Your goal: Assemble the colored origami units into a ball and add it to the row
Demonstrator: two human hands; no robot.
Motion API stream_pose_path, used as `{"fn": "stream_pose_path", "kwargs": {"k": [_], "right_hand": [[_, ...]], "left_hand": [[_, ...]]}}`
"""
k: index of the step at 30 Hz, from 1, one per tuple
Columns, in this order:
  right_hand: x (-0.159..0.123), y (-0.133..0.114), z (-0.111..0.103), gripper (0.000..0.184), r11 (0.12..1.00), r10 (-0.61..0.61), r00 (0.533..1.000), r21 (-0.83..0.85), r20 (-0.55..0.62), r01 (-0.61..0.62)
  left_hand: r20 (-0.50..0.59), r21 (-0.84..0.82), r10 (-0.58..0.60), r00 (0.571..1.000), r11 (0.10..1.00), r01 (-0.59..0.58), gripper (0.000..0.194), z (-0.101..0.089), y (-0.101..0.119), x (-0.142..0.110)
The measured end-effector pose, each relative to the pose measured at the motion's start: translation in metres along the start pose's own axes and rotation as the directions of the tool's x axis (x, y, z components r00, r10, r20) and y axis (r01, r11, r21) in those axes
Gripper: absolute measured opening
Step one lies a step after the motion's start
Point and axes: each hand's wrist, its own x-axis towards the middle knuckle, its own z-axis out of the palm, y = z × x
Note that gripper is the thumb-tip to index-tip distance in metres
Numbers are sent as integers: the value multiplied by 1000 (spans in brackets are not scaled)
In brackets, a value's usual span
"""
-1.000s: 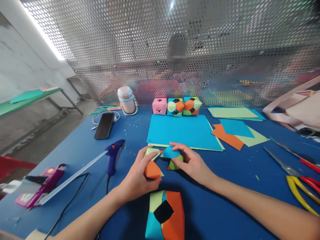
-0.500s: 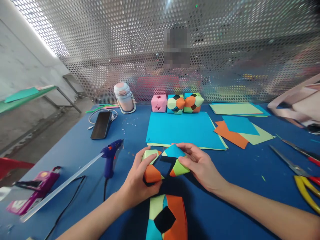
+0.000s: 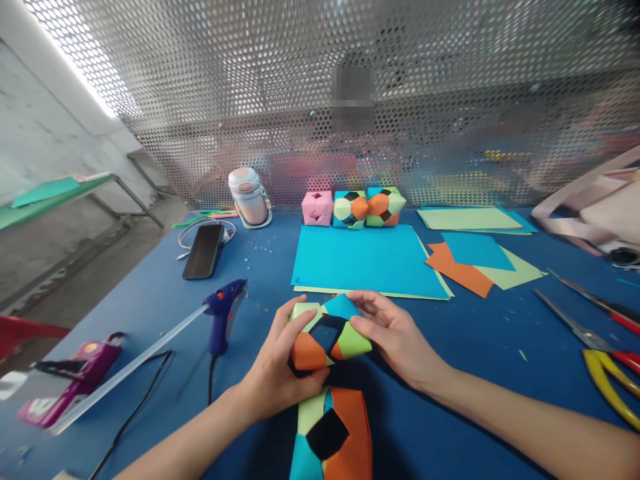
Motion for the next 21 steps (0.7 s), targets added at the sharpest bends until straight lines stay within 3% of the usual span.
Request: {"fn": "stream_pose_path", "kwargs": {"k": [6,9,16,21], "right_hand": [[0,-10,2,39,964,197,980,175,24,-199],[1,-12,3,37,945,240,970,224,26,-240],[-2,-2,5,36,996,50,996,82,-73,-44],[-3,3,6,35,1000,-18,996,23,-91,21]], "left_hand": [[43,-44,-1,999,999,3,77,-5,-2,3],[48,-35,-23,999,999,24,76,-4,-1,4],[-20,-22,-102,995,995,102,70,4,8,4],[-29,-25,-134,991,991,133,67,8,11,3]]}}
